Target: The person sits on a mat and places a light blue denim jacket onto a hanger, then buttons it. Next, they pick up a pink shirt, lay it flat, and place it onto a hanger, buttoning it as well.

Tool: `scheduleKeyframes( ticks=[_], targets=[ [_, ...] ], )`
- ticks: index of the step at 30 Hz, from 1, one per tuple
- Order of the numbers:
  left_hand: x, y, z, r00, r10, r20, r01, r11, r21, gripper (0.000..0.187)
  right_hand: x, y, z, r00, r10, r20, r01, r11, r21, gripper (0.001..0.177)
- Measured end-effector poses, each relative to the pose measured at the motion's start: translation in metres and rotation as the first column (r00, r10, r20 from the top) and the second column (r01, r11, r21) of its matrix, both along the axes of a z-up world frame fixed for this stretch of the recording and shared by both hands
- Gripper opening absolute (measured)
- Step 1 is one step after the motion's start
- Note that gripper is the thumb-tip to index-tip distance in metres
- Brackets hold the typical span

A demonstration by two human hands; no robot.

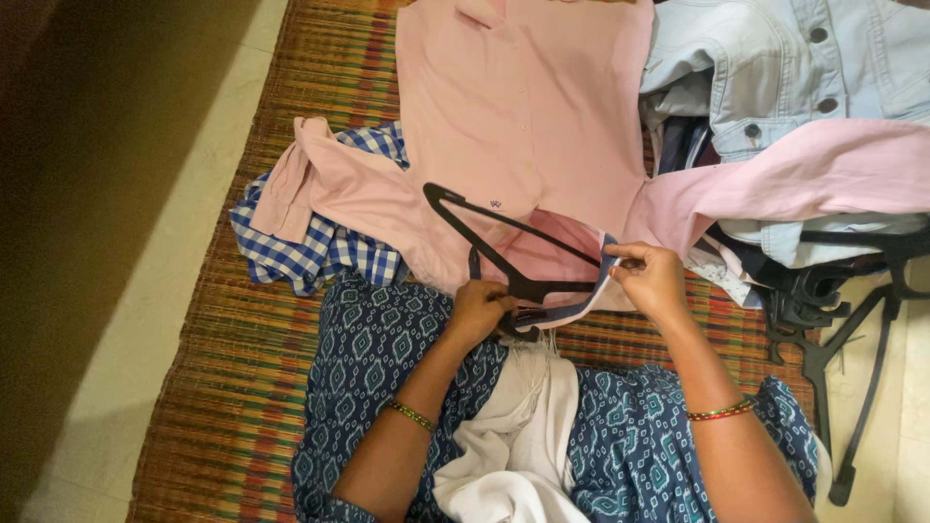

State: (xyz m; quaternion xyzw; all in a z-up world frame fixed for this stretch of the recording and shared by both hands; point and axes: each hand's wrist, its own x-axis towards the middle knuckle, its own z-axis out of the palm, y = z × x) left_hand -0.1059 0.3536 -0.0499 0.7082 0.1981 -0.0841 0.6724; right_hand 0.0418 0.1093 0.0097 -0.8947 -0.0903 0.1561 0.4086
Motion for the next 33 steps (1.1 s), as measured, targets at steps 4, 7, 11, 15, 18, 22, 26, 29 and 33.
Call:
scheduleKeyframes(
  ticks=[4,7,11,15,18,22,26,29,33],
  targets=[
    [0.001,-0.009,-0.002,0.989,-0.140,0.039,0.135,0.986,0.098,0.015,-0.002,0.005,0.011,0.999,0.031,-0.010,-0.030,0.998,0.054,0.035],
    [0.005,-0.022,-0.004,0.991,-0.131,0.009,0.131,0.991,-0.007,0.017,-0.005,0.011,0.025,0.995,0.094,0.022,-0.092,0.994,-0.062,0.034],
    [0.008,-0.029,-0.005,0.989,-0.142,0.041,0.147,0.978,-0.151,0.022,-0.030,0.031,0.033,0.801,0.355,0.483,-0.182,0.912,-0.368,0.037],
    [0.008,-0.028,-0.004,0.974,-0.177,0.143,0.193,0.975,-0.106,0.025,-0.050,0.060,0.017,0.795,0.458,0.397,-0.429,0.888,-0.166,0.040],
    [0.008,-0.027,0.001,0.933,-0.220,0.284,0.224,0.974,0.020,0.029,-0.052,0.070,0.007,0.776,0.481,0.408,-0.492,0.867,-0.086,0.044],
    [0.008,-0.023,0.008,0.939,-0.256,0.230,0.236,0.965,0.113,0.031,-0.046,0.068,0.005,0.931,0.340,0.130,-0.332,0.940,-0.075,0.049],
    [0.012,0.002,0.008,0.950,0.078,0.302,-0.212,0.872,0.441,0.018,-0.042,0.063,0.009,0.928,0.332,0.168,-0.337,0.942,-0.002,0.042],
    [0.011,0.014,-0.001,0.893,0.180,0.412,-0.426,0.630,0.649,0.018,-0.042,0.062,0.011,0.917,0.338,0.211,-0.345,0.939,-0.006,0.039],
    [0.016,0.010,-0.019,0.997,0.077,0.022,-0.074,0.792,0.606,0.023,-0.041,0.064,0.021,0.906,0.354,0.233,-0.363,0.932,-0.005,0.040]
  ],
)
